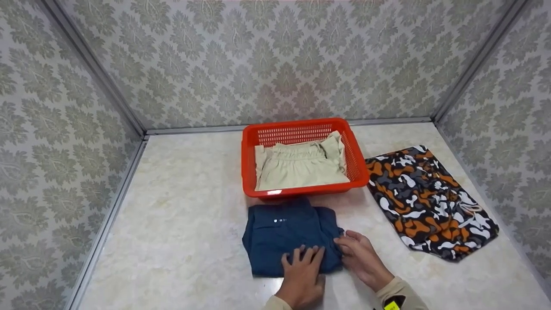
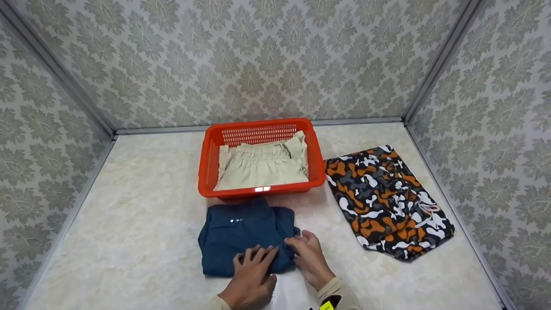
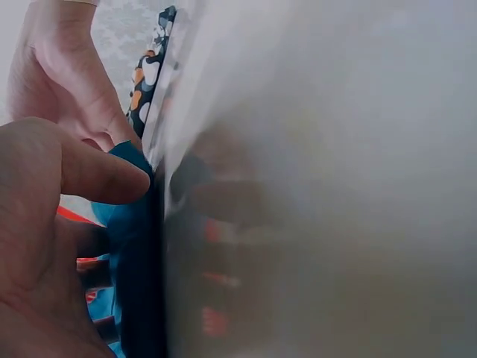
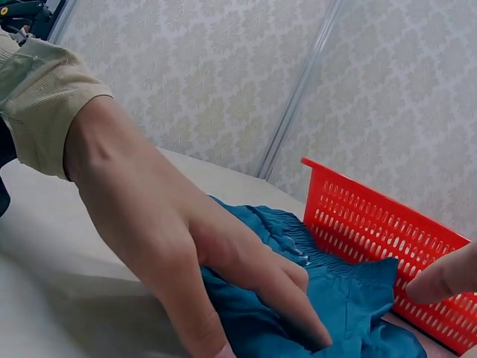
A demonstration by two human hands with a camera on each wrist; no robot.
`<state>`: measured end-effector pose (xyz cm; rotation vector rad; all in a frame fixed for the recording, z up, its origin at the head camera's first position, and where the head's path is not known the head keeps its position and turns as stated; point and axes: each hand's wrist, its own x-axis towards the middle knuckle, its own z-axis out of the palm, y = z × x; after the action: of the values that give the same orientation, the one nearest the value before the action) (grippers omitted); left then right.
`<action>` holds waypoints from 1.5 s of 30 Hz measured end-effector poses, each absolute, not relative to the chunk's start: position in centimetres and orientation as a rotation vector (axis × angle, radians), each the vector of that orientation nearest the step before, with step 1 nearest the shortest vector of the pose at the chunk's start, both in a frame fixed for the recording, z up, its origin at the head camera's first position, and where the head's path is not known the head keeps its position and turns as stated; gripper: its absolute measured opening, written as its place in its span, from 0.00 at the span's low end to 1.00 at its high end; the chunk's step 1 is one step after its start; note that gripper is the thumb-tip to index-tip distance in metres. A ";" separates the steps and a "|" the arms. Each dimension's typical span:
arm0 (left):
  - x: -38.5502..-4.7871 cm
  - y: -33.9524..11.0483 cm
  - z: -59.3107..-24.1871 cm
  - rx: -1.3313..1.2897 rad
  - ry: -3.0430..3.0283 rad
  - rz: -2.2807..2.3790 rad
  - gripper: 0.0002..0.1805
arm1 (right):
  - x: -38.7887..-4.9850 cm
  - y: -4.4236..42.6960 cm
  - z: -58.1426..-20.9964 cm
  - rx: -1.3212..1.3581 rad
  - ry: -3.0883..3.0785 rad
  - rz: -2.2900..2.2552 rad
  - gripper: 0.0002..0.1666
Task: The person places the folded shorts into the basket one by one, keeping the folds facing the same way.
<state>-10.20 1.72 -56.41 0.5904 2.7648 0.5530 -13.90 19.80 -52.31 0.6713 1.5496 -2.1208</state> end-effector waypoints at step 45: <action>-9.5 -1.0 -53.7 0.837 2.638 1.187 0.26 | -15.5 21.3 -53.1 0.418 2.257 -1.776 0.37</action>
<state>-9.54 -0.98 -53.74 0.8374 2.6384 1.1872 -15.55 21.25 -53.10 0.4176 2.2570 -1.7759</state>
